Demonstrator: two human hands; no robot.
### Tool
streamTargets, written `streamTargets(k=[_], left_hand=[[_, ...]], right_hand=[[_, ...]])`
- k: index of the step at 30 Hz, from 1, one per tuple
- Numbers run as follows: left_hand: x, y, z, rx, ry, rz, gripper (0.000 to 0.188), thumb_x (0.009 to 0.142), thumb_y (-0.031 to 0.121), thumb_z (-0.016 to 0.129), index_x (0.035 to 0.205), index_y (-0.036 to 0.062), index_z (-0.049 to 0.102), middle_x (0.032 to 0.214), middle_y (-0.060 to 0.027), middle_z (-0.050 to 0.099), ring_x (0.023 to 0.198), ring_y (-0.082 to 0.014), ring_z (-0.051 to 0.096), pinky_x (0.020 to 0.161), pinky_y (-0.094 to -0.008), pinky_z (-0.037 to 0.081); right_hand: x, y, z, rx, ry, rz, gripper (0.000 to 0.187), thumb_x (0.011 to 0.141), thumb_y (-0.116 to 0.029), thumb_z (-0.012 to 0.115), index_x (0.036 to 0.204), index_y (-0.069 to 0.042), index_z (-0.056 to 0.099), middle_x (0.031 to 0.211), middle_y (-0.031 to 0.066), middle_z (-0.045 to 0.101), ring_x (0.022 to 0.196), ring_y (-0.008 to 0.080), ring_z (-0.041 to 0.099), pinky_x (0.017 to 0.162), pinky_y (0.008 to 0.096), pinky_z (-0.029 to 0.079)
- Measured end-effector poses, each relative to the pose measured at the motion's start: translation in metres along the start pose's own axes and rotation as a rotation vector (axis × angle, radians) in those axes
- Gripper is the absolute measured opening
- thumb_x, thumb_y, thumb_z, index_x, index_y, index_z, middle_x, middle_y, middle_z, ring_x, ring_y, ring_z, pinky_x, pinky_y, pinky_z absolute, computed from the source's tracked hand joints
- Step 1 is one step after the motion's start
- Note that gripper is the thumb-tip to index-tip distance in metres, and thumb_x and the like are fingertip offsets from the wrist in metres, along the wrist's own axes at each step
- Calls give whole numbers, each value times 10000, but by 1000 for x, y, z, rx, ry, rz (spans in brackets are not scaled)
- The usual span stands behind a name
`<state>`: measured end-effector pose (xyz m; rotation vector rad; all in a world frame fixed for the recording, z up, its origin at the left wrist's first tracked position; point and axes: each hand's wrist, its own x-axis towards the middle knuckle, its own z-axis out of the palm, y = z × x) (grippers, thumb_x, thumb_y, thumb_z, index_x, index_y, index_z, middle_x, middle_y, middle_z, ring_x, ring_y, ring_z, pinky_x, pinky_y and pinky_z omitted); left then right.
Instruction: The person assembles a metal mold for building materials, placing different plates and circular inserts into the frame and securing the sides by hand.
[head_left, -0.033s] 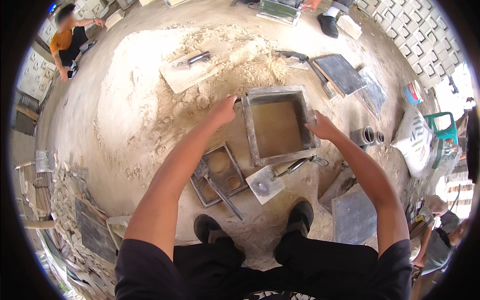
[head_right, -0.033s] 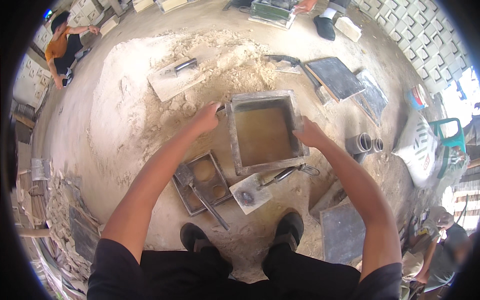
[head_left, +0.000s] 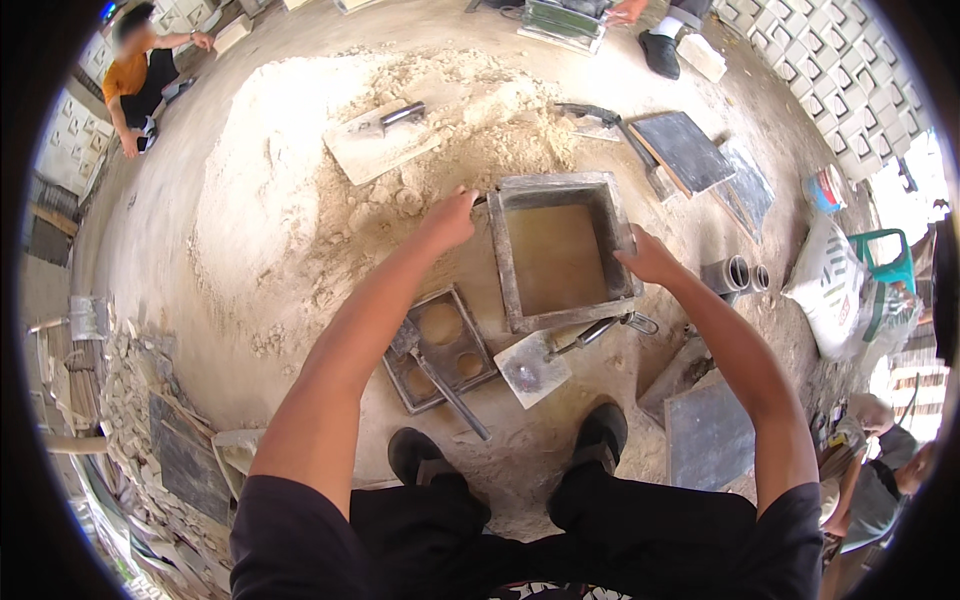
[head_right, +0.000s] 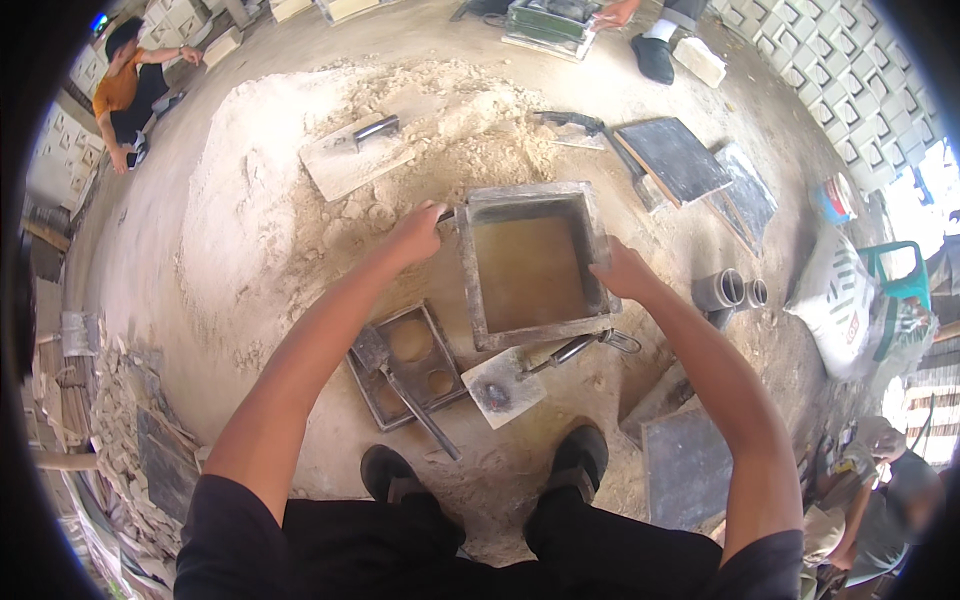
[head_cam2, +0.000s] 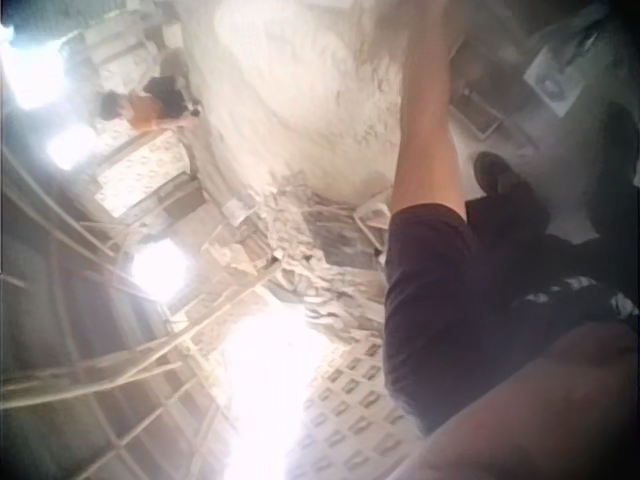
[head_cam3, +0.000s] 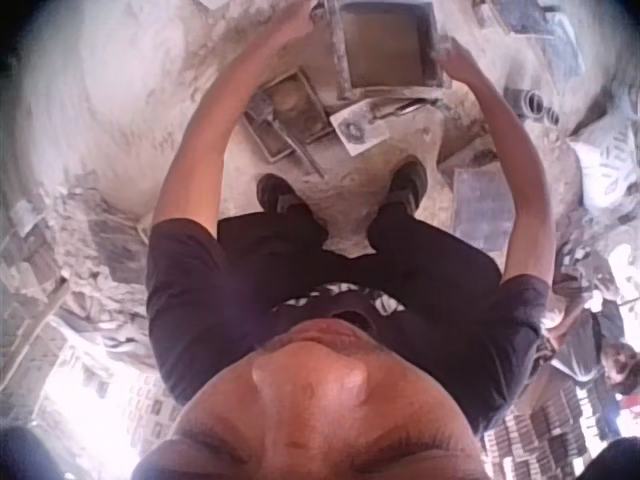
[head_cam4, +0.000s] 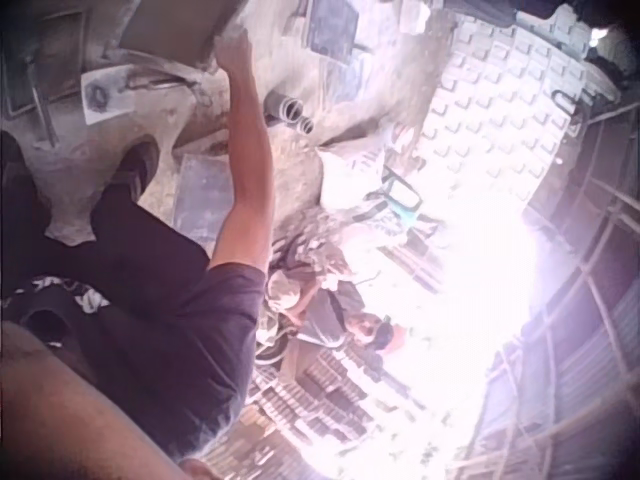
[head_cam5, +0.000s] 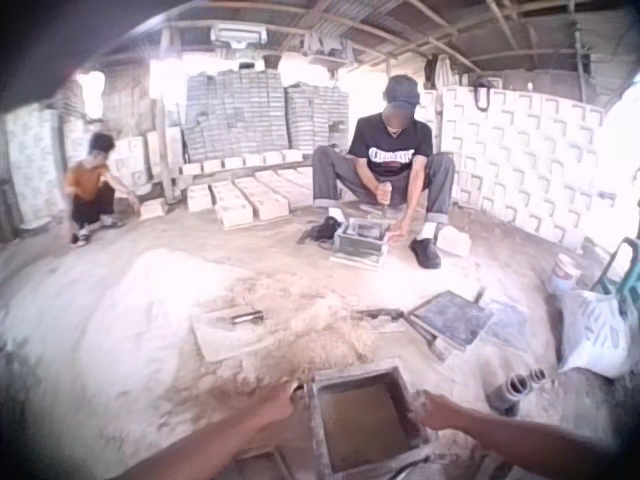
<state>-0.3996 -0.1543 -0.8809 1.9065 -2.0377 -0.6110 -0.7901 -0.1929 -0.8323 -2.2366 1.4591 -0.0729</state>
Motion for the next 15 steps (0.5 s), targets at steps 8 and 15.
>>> streamTargets(k=[8,15], left_hand=[[-10,-7,1,23,17,-5,522,820,6,505,1331,107,531,1471,-200,384,1222,-351,524,998,-428,455],[-13,-9,-2,0,11,-2,475,806,-7,555,1265,110,589,1364,-172,475,1142,-361,555,965,-445,465]], right_hand=[[-22,-11,3,8,-19,56,655,870,-325,627,1355,47,393,1079,323,616,1041,446,603,895,468,466],[-20,-6,9,194,-23,182,617,854,-298,658,1330,19,427,1009,245,650,893,350,653,821,416,496]])
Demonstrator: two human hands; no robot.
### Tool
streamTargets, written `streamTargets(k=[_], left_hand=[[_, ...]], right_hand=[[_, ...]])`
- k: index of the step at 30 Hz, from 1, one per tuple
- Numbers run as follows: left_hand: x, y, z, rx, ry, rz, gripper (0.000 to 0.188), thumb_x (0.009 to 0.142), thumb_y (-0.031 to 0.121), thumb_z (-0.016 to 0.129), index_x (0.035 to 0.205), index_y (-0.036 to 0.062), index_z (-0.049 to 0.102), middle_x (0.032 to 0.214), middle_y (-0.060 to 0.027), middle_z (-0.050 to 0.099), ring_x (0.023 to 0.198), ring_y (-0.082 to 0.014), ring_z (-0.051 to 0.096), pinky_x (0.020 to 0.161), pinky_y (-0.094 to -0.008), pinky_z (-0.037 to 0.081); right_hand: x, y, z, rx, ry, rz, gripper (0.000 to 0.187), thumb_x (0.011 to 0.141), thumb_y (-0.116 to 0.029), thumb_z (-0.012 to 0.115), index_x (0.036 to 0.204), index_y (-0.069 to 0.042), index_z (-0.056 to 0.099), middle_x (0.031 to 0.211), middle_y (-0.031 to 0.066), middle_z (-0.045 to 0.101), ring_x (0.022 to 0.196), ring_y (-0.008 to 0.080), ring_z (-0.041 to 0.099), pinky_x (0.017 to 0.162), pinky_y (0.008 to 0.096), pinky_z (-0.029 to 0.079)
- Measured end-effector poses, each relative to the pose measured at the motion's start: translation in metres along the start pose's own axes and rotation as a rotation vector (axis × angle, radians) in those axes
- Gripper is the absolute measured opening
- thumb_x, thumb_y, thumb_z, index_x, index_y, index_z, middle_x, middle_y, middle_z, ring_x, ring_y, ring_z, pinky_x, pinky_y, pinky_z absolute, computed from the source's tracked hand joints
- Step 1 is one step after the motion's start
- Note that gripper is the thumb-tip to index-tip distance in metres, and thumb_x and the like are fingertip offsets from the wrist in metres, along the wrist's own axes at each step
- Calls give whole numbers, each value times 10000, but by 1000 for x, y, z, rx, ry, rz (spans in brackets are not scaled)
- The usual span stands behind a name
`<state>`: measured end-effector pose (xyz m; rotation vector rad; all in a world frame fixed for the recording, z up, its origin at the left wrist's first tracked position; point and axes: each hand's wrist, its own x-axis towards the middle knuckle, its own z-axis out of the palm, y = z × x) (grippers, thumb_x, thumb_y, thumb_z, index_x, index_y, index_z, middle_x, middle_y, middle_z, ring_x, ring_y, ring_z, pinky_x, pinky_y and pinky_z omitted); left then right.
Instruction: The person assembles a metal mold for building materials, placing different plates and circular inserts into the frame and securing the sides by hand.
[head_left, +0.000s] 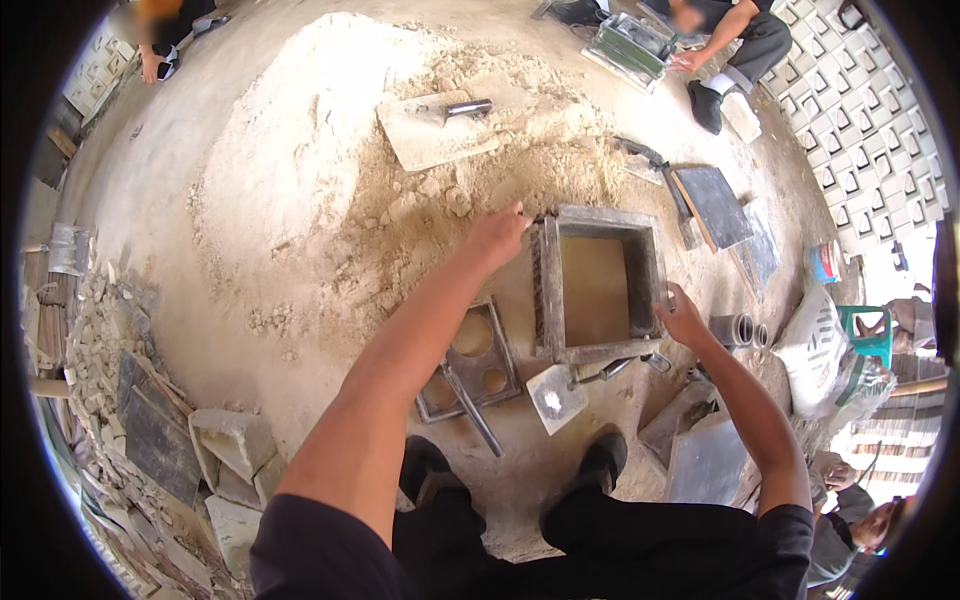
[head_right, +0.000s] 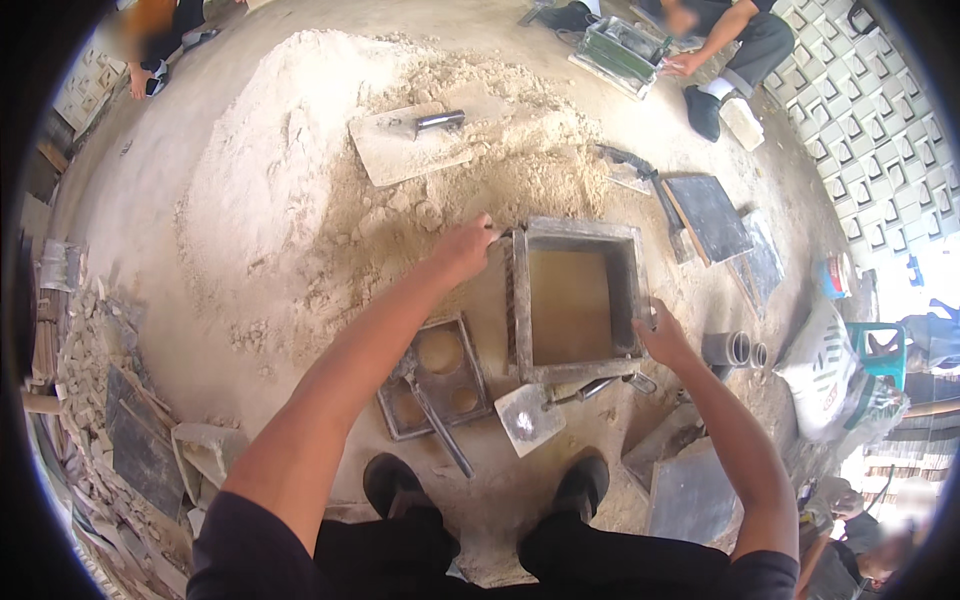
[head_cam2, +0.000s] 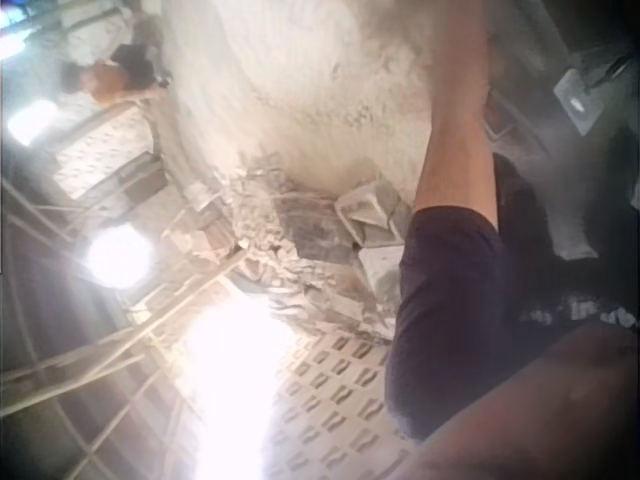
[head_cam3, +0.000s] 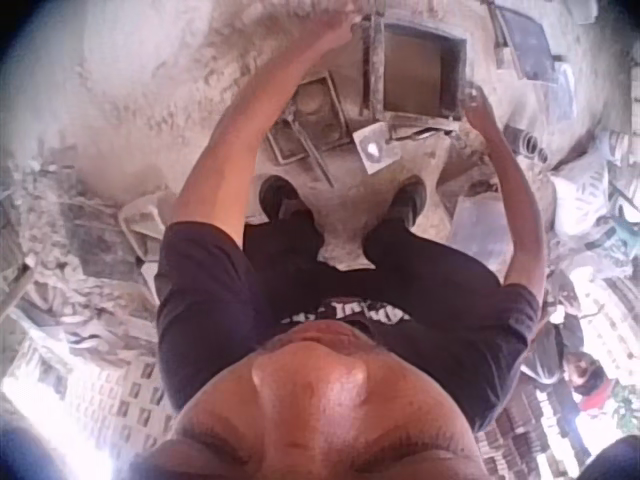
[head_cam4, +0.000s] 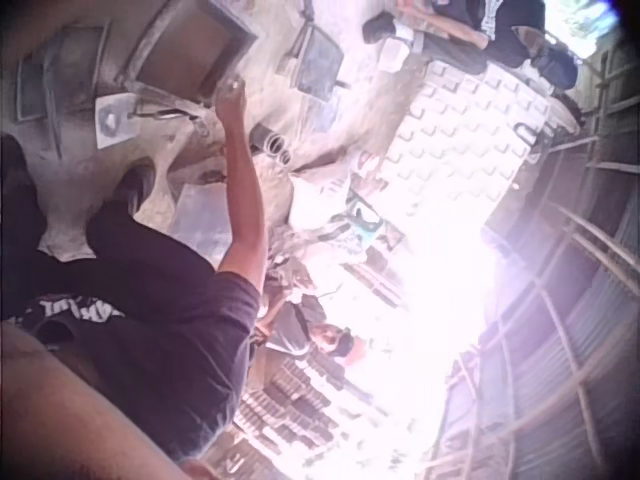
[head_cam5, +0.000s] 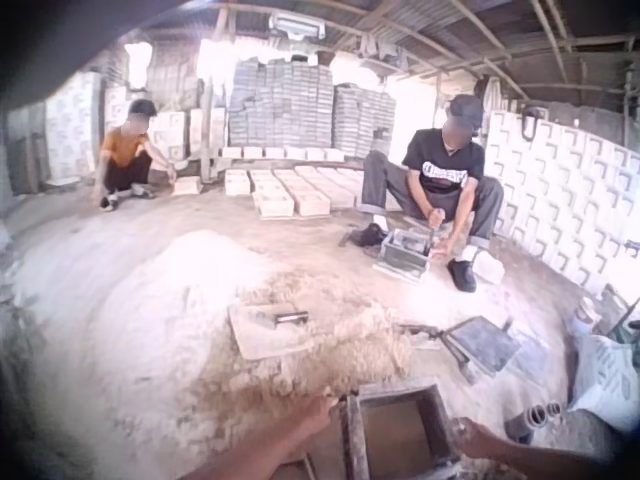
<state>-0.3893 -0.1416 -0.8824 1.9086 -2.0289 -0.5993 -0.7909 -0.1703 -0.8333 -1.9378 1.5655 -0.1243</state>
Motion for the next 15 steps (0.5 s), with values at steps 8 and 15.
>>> streamTargets(k=[8,15], left_hand=[[-3,-30,20,-128,112,129,573,835,-4,568,1371,192,513,1386,-123,476,1184,-357,531,1010,-437,437],[-9,-38,33,-259,150,149,520,863,14,547,1371,114,493,1417,-132,462,1261,-308,487,1083,-430,366]], right_hand=[[27,-9,-12,-114,-99,86,789,904,-478,570,1414,57,294,1265,310,522,1180,375,538,997,411,412],[26,-16,1,-214,-237,224,999,926,-642,404,1465,122,50,1486,351,238,1409,397,263,1161,370,208]])
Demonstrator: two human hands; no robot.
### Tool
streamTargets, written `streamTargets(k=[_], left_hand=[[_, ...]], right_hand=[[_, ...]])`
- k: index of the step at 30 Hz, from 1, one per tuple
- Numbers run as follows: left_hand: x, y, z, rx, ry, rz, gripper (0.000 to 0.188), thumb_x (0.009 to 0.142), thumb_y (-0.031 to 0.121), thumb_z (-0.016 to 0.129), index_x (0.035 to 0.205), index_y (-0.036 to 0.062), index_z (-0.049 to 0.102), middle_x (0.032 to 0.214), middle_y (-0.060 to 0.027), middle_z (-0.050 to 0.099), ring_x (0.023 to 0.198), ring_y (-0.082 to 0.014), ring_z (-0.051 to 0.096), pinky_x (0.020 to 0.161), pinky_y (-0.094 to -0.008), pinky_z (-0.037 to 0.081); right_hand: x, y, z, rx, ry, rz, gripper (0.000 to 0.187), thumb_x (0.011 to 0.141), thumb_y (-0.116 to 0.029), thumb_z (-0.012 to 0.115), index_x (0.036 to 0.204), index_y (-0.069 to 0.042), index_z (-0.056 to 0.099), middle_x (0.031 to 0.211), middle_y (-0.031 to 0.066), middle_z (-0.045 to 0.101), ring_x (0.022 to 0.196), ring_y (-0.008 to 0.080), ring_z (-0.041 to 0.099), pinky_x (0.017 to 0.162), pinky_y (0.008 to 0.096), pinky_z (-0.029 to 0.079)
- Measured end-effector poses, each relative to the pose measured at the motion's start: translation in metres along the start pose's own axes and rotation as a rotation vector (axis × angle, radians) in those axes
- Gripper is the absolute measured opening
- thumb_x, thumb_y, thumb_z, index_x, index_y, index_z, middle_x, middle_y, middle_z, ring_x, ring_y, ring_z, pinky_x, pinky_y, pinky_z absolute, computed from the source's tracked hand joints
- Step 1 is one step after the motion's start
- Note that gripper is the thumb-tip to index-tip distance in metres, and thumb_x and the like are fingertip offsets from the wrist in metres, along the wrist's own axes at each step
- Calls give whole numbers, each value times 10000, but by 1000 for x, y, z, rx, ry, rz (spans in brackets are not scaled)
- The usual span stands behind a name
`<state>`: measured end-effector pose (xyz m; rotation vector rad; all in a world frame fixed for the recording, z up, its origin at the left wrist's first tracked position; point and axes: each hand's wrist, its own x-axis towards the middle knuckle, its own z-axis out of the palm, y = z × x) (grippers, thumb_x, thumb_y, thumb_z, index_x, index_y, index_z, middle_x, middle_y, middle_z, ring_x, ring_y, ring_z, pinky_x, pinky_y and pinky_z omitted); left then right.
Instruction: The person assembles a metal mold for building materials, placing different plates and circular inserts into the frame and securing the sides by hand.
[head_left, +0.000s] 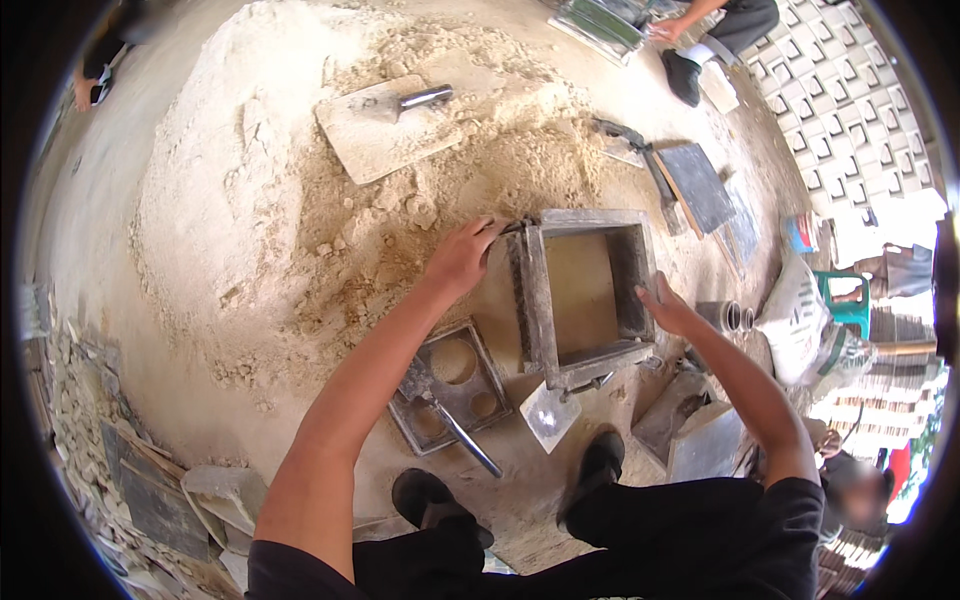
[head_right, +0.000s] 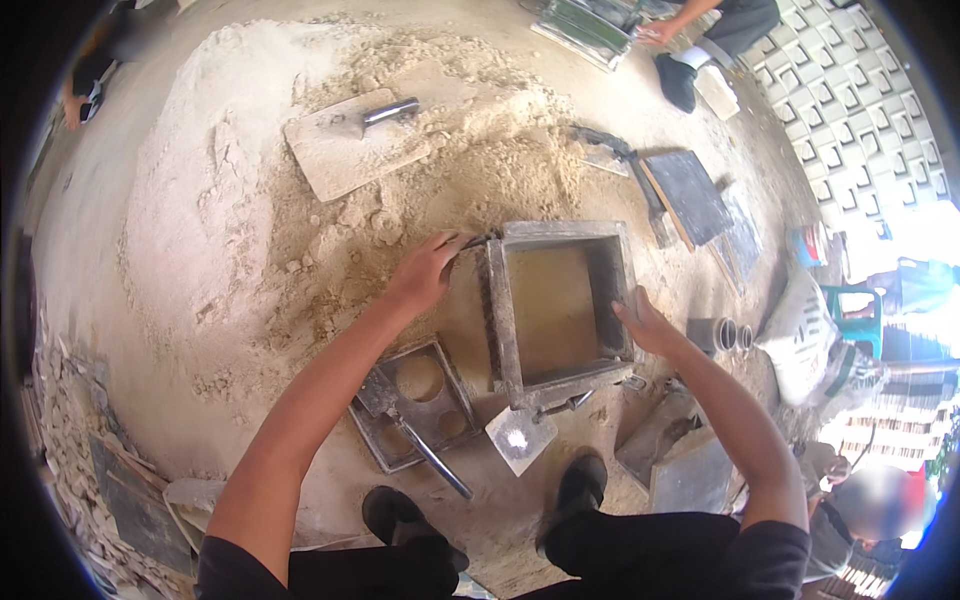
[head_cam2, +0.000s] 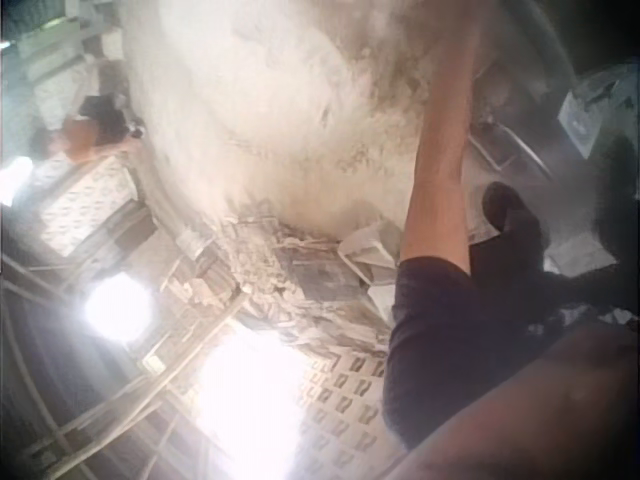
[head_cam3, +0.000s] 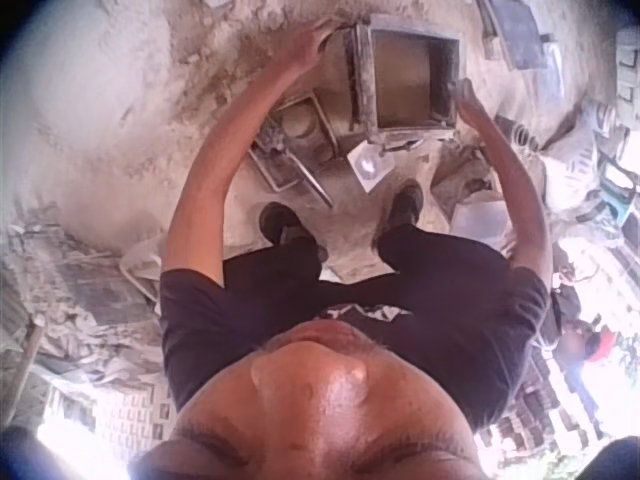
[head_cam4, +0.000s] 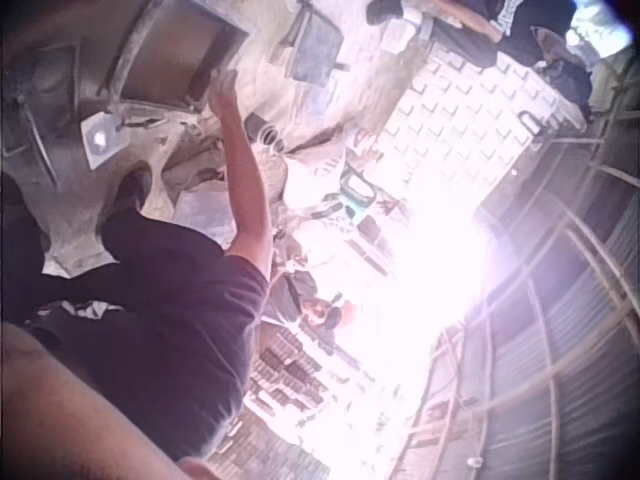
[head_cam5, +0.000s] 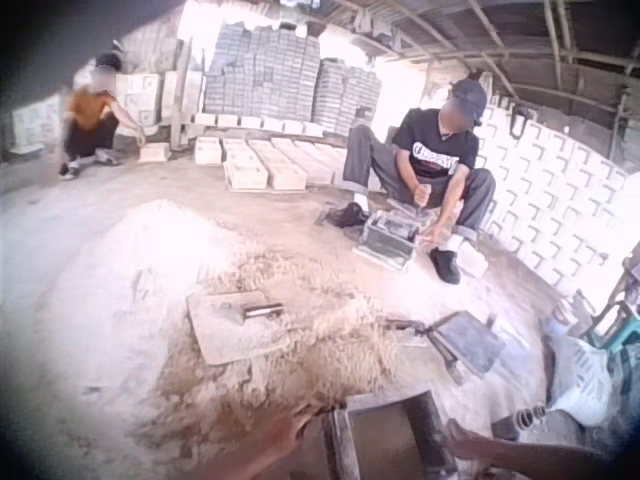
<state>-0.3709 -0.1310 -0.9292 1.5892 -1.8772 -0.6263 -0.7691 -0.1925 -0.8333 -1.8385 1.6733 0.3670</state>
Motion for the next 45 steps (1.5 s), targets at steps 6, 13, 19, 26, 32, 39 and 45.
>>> streamTargets(k=[6,13,19,26,32,39,45], left_hand=[[-8,26,16,-97,252,39,405,940,245,529,1296,51,528,1357,-136,511,1245,-325,477,1052,-458,355],[-32,132,7,122,98,452,544,914,421,572,1304,48,511,1292,-151,523,1238,-309,459,1048,-428,322],[-50,220,78,195,-380,383,702,847,447,642,1366,26,428,1298,-188,514,1234,-325,478,1023,-448,349],[-21,234,110,246,-510,192,548,839,240,643,1290,-12,459,1073,-238,623,958,-410,622,828,-485,485],[-23,244,110,260,-582,84,500,795,139,625,1233,-65,499,904,-298,640,894,-456,619,807,-515,484],[-25,234,121,264,-558,140,535,779,97,615,1275,-26,459,968,-314,632,868,-473,624,790,-521,501],[-26,226,122,242,-529,115,539,764,73,627,1274,-9,470,970,-298,638,887,-486,615,795,-520,504]], right_hand=[[-19,68,-7,-21,-165,-30,930,921,-719,262,1376,82,387,1327,273,496,1175,325,535,1037,412,380],[-50,93,12,317,-257,-207,604,990,-510,355,1181,8,599,1105,190,647,1008,285,615,893,371,482],[-62,112,46,-112,-98,-459,582,824,-281,642,1323,-25,488,1177,194,617,1075,303,601,928,380,480],[-28,90,3,579,-233,-296,550,865,-422,624,1185,22,573,1110,158,634,947,212,635,739,344,541],[-15,66,-7,360,-134,-388,537,899,-488,587,895,38,697,769,144,700,753,200,688,667,312,544],[-12,99,13,448,-174,-465,445,916,-406,541,983,17,661,884,147,699,875,247,670,804,370,514],[-44,139,49,197,-78,-657,470,841,-280,673,1220,-32,550,1068,187,657,1014,314,624,852,414,487]])
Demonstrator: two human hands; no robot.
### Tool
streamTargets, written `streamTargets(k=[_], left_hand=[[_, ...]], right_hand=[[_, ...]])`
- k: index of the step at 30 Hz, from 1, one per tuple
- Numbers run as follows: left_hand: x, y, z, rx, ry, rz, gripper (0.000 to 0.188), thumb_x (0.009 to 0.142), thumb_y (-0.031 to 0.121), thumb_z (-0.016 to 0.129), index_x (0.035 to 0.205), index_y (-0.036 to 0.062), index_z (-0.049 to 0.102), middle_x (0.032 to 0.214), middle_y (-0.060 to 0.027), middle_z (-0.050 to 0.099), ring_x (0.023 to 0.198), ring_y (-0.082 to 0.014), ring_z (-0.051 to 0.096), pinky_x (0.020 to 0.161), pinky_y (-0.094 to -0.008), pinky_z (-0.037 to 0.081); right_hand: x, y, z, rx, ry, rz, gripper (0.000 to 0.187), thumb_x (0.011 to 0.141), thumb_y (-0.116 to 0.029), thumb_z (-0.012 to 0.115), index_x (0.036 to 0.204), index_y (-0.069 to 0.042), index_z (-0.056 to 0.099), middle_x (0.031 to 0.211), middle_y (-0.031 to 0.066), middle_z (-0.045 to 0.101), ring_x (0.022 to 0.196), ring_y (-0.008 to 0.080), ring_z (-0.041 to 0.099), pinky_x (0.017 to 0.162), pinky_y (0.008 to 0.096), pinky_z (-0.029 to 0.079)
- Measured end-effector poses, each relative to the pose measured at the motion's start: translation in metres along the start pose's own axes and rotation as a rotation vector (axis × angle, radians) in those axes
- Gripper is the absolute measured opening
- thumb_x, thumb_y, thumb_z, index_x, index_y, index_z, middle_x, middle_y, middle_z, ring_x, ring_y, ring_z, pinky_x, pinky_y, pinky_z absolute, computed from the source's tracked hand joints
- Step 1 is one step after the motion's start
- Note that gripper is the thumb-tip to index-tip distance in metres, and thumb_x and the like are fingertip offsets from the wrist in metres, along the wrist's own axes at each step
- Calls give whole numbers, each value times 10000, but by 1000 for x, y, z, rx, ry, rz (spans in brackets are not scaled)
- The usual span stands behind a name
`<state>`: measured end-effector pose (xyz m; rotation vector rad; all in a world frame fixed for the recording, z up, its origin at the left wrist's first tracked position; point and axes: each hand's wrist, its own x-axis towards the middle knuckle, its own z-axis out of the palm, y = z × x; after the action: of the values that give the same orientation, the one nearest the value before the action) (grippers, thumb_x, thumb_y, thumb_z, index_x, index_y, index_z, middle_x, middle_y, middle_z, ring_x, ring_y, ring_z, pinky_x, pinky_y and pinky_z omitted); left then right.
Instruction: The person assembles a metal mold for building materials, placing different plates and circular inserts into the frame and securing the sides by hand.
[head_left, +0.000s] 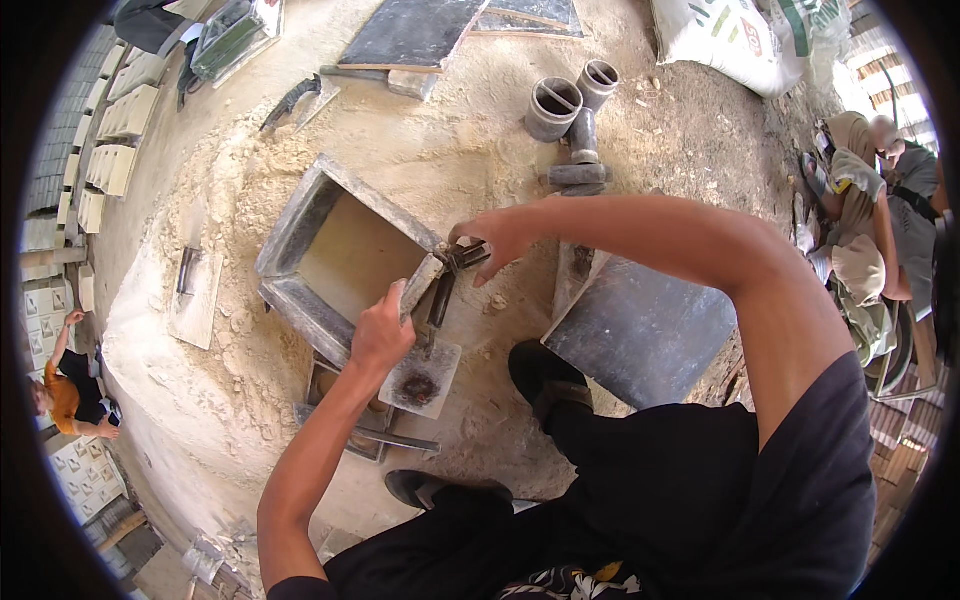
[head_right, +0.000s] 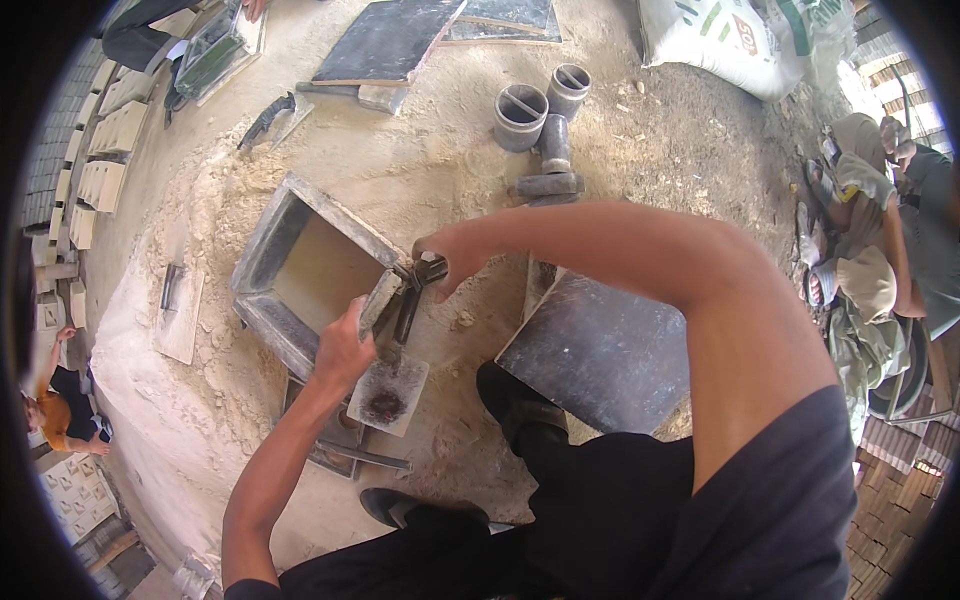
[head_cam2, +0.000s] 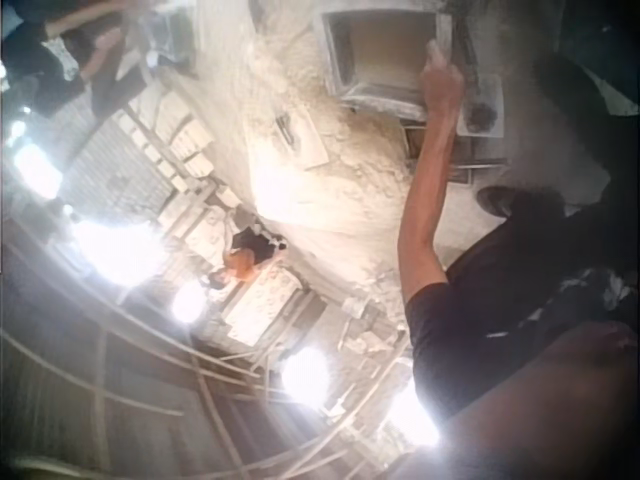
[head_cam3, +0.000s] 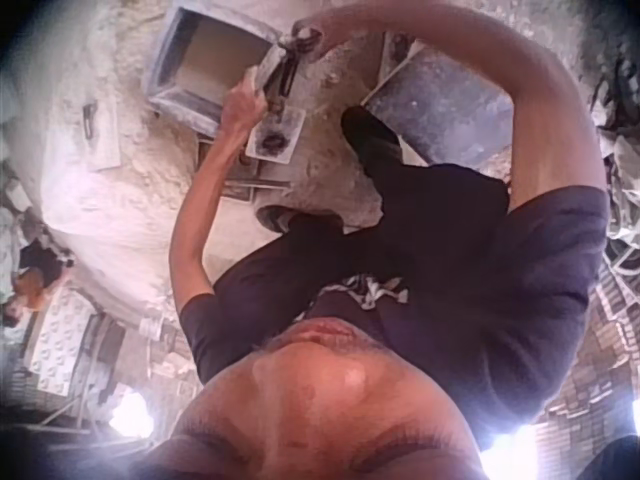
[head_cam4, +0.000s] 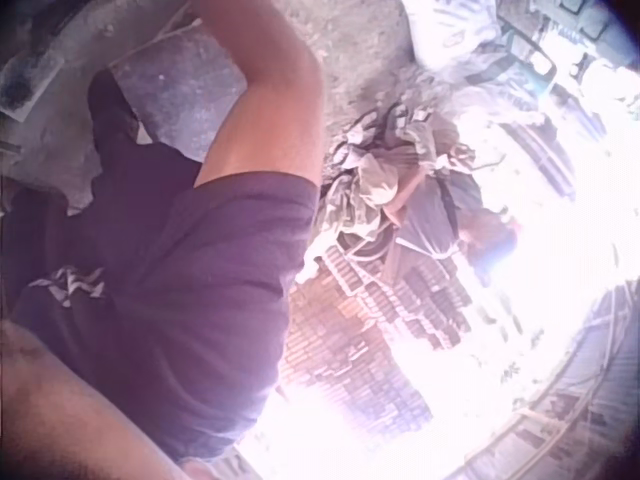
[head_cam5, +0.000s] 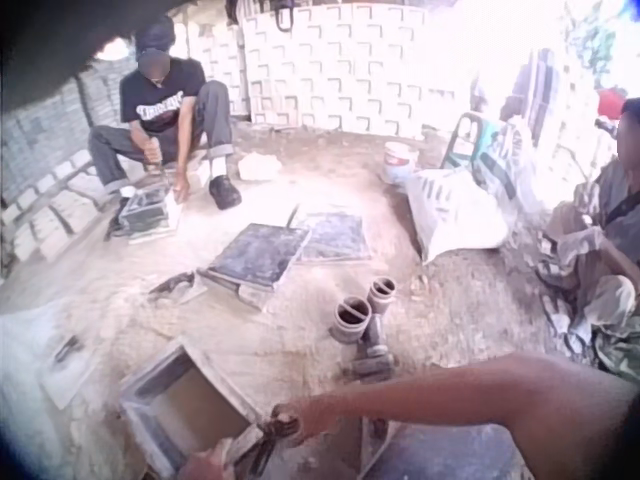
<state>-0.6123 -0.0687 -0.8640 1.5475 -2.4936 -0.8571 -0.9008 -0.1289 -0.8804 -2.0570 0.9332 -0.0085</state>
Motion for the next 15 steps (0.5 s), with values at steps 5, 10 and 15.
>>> streamTargets(k=[5,10,15], left_hand=[[9,23,-11,-106,63,-11,623,761,33,622,1348,20,414,1153,-279,580,1079,-455,555,906,-477,462],[23,28,-16,-90,99,61,841,784,112,624,1496,111,177,1455,-248,320,1294,-452,387,1023,-478,400],[23,23,-9,-116,79,79,861,803,134,612,1516,117,129,1464,-250,310,1286,-461,390,1025,-488,399]], right_hand=[[10,0,-8,-82,-124,-45,464,794,-254,733,1215,-137,576,1010,149,671,971,359,627,832,446,493],[31,-4,-27,-363,-174,-90,429,807,-271,728,1205,-187,592,1020,116,675,973,338,635,827,461,492],[43,-6,-37,-597,-218,-112,465,791,-317,740,1227,-227,606,1058,76,676,1067,313,609,876,527,454]])
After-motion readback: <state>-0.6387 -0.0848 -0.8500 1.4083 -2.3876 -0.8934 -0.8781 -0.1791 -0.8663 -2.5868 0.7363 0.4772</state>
